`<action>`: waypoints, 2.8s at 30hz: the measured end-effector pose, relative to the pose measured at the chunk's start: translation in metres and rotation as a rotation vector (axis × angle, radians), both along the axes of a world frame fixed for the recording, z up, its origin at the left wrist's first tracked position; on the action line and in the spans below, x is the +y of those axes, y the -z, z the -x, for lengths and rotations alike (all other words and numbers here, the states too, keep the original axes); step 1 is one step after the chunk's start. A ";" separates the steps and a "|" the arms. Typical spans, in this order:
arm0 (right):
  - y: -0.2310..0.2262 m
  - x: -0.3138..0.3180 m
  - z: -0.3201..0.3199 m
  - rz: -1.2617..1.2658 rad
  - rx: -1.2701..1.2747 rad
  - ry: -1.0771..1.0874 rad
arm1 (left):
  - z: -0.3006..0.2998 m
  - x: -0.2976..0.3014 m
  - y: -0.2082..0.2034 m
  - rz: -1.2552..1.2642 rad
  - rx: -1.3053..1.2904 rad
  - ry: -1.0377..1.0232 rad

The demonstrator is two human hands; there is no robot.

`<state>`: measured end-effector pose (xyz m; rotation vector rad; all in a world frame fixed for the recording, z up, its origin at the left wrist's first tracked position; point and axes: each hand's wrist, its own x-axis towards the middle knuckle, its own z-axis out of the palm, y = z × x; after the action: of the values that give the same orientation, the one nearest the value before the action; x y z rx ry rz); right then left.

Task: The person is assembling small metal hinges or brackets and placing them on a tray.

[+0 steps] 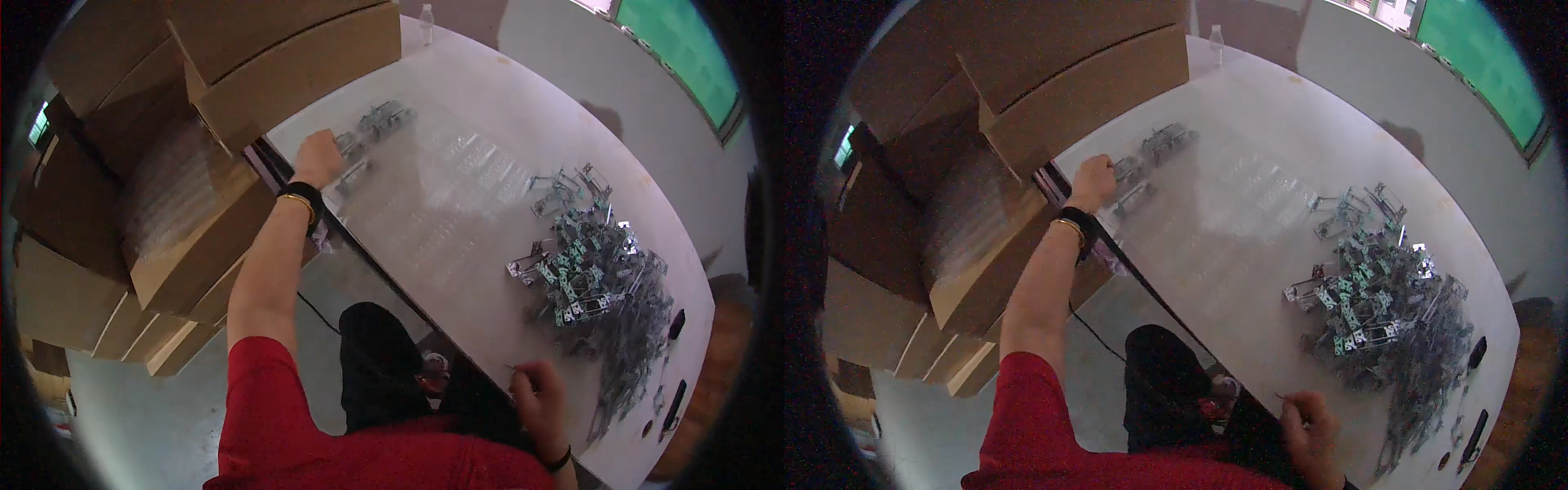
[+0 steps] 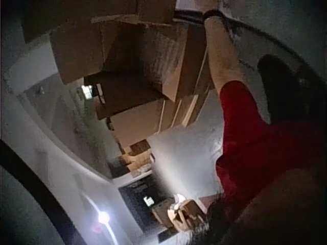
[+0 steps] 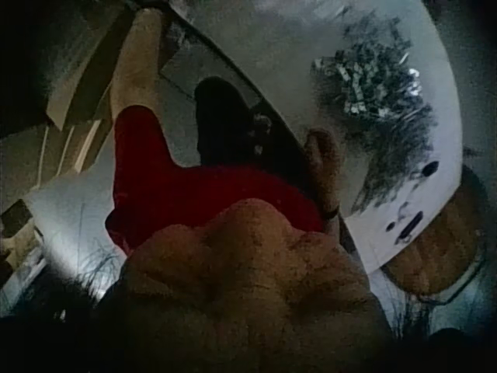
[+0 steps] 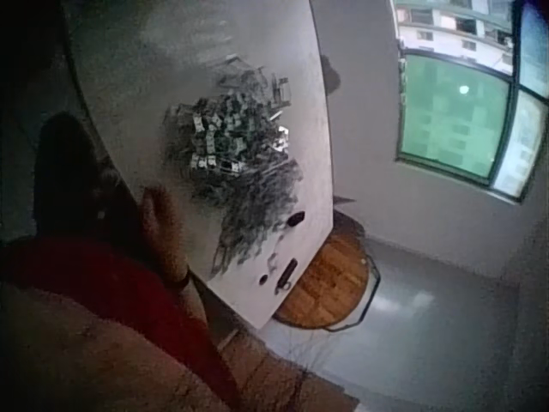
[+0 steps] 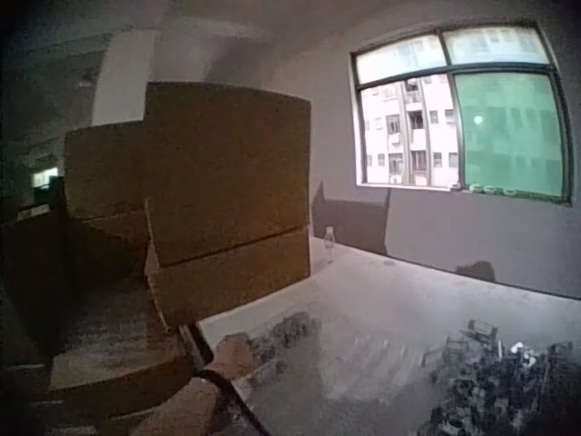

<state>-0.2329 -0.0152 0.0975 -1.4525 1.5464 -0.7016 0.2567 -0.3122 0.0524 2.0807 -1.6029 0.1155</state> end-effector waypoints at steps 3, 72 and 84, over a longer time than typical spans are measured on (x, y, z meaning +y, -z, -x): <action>0.000 -0.001 -0.001 -0.010 -0.011 0.005 | -0.017 0.009 -0.009 -0.048 -0.021 0.107; 0.001 0.050 0.062 0.308 -0.126 -0.061 | 0.409 0.066 -0.038 -0.049 0.054 0.916; 0.004 0.052 0.065 0.322 -0.146 -0.080 | 0.428 0.053 -0.021 -0.235 -0.070 0.872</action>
<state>-0.2979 0.0363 0.0936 -1.6470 1.2983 -1.0201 -0.1711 -0.2594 0.0738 1.3510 -2.5035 -0.3167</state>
